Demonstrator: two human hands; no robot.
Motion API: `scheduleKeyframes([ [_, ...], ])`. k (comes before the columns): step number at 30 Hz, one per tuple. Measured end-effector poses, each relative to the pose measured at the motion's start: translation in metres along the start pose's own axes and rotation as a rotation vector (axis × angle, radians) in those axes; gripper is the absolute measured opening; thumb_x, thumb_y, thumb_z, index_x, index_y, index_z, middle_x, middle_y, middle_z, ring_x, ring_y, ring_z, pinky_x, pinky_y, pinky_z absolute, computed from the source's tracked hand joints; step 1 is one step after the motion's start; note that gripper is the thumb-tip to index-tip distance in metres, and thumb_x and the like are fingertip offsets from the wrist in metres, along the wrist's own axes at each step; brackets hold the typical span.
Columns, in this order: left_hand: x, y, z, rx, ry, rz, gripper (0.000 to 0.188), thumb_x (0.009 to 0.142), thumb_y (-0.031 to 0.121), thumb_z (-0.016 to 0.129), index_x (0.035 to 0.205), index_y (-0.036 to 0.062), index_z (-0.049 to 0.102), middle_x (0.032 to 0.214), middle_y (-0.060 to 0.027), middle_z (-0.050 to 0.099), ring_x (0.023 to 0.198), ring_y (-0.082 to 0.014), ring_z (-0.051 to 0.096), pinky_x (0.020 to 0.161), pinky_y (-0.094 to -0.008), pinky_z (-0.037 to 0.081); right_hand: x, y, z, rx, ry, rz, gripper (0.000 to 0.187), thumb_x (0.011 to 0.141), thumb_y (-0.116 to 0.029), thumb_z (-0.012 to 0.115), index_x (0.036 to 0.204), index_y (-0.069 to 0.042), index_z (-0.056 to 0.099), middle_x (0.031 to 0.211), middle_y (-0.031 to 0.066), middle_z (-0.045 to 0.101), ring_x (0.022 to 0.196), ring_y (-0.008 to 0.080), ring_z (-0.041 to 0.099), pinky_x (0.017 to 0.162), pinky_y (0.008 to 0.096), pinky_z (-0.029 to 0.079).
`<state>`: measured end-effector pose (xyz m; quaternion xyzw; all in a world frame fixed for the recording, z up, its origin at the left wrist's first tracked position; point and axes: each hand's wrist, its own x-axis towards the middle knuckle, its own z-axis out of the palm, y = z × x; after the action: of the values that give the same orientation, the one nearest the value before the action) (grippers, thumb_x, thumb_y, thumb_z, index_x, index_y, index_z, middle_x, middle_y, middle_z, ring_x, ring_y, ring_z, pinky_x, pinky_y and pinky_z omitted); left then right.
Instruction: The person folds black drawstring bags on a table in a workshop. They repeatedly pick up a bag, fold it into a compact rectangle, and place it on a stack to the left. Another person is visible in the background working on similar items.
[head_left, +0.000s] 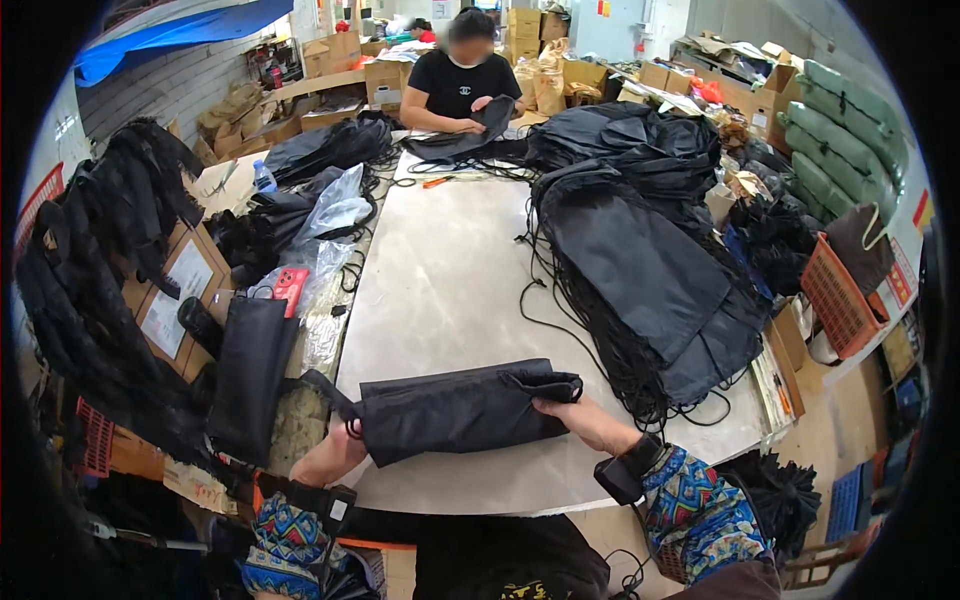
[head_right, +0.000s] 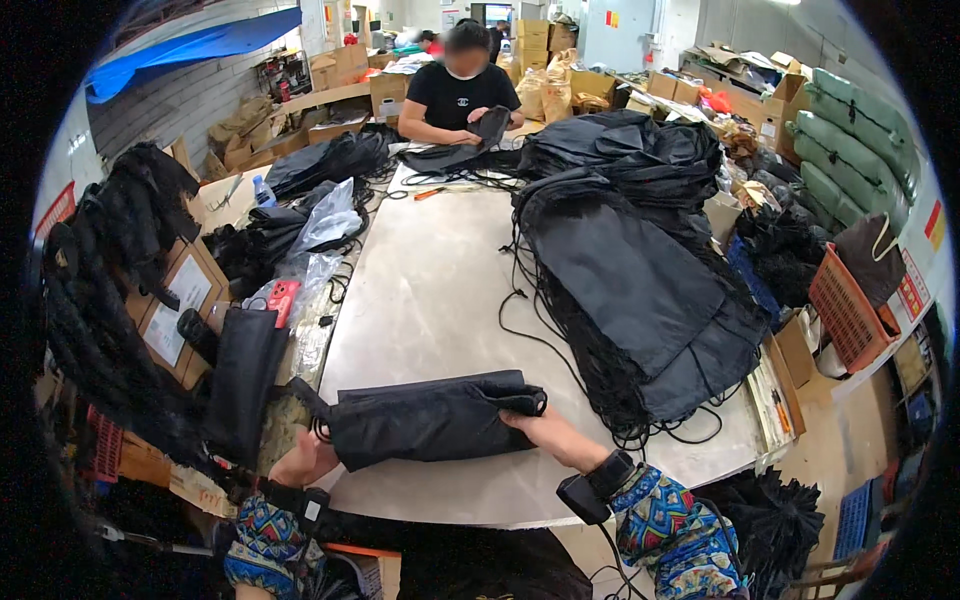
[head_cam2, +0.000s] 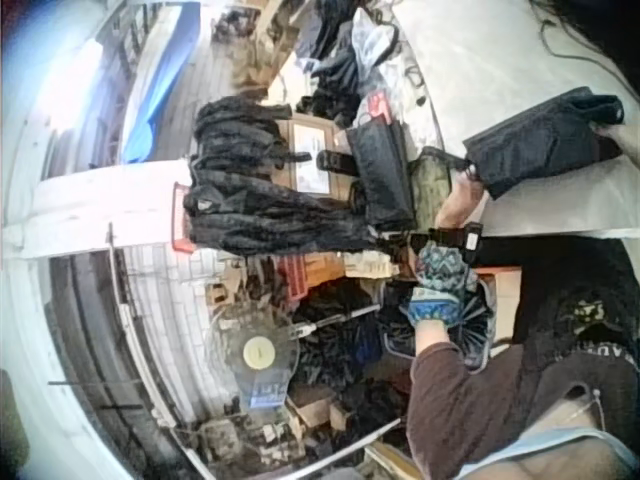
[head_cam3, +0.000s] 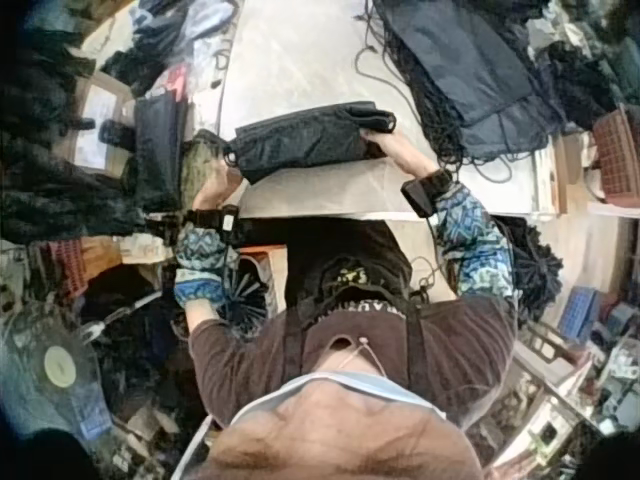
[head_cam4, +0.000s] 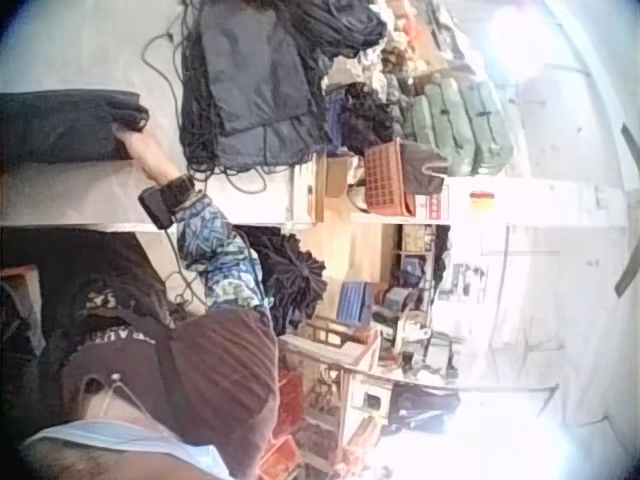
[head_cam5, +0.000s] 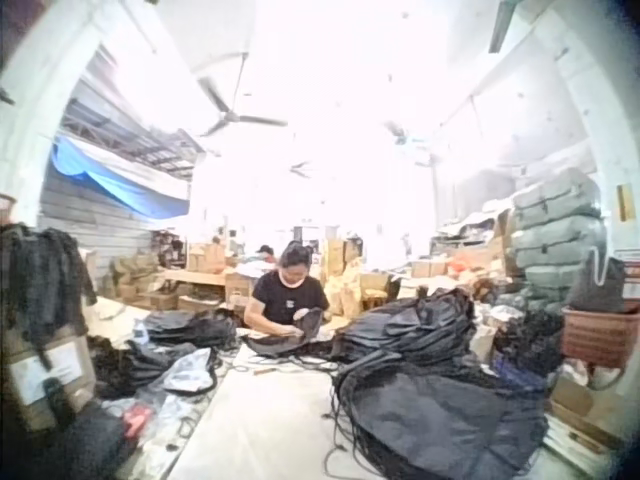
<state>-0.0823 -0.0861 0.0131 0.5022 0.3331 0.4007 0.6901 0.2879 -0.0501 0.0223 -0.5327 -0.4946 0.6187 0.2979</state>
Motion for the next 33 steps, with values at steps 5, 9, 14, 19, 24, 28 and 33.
scheduleKeyframes([
  [5,-0.007,-0.014,0.027,0.452,0.522,-0.112,0.031,0.093,0.023,0.062,0.104,-0.0050,0.064,0.081,-0.0041,0.067,0.076,-0.0120,0.059,0.069,-0.0299,0.048,-0.003,-0.019,0.018,0.011,0.094,-0.050,0.033,0.092,-0.020,0.063,0.119,-0.001,0.062,0.111,0.0046,0.066,0.099,0.0148,0.059,0.088,0.0297,0.046],
  [9,0.020,-0.036,0.038,1.062,0.756,0.003,0.037,0.095,0.030,0.056,0.096,-0.0066,0.063,0.071,-0.0244,0.063,0.068,-0.0365,0.065,0.063,-0.0461,0.050,0.025,0.017,-0.003,-0.118,0.177,-0.027,0.028,0.093,-0.023,0.062,0.096,0.005,0.066,0.082,0.0032,0.065,0.073,0.0115,0.056,0.066,0.0333,0.047],
  [14,0.024,-0.017,0.053,1.381,0.748,-0.237,0.040,0.094,0.029,0.056,0.119,-0.0026,0.052,0.084,-0.0257,0.065,0.070,-0.0452,0.063,0.061,-0.0531,0.049,0.033,0.009,0.006,-0.276,0.278,-0.029,0.041,0.094,-0.029,0.059,0.084,0.011,0.060,0.072,0.0091,0.062,0.068,0.0161,0.055,0.060,0.0395,0.044],
  [19,0.033,0.009,0.082,1.899,0.789,0.119,0.064,0.082,0.023,0.066,0.136,-0.0009,0.043,0.121,-0.0174,0.053,0.108,-0.0290,0.053,0.093,-0.0448,0.041,0.034,-0.002,0.010,-0.591,0.309,-0.076,0.047,0.093,-0.033,0.059,0.072,0.008,0.052,0.062,0.0102,0.050,0.061,0.0148,0.047,0.053,0.0397,0.039],
  [24,0.078,-0.021,0.111,1.700,0.242,0.410,0.057,0.095,0.039,0.049,0.137,0.0008,0.043,0.138,-0.0181,0.048,0.130,-0.0330,0.042,0.106,-0.0516,0.032,0.050,0.030,0.000,-0.726,0.398,-0.190,0.049,0.091,-0.035,0.060,0.069,0.008,0.054,0.066,0.0229,0.059,0.063,0.0297,0.061,0.058,0.0451,0.044],
  [28,0.082,-0.043,0.089,1.643,0.234,0.241,0.063,0.095,0.048,0.045,0.142,0.0063,0.041,0.148,-0.0140,0.037,0.137,-0.0365,0.031,0.109,-0.0624,0.021,0.027,-0.010,0.018,-0.908,0.456,-0.276,0.035,0.090,-0.029,0.059,0.096,0.005,0.061,0.080,0.0270,0.063,0.081,0.0437,0.064,0.071,0.0513,0.049],
  [33,0.082,-0.044,0.091,1.692,0.172,0.196,0.065,0.094,0.047,0.044,0.144,0.0062,0.037,0.152,-0.0151,0.029,0.140,-0.0401,0.024,0.108,-0.0652,0.018,0.025,-0.006,0.052,-1.000,0.342,-1.078,0.047,0.091,-0.023,0.057,0.131,-0.001,0.046,0.130,0.0173,0.053,0.120,0.0342,0.051,0.097,0.0421,0.044],
])
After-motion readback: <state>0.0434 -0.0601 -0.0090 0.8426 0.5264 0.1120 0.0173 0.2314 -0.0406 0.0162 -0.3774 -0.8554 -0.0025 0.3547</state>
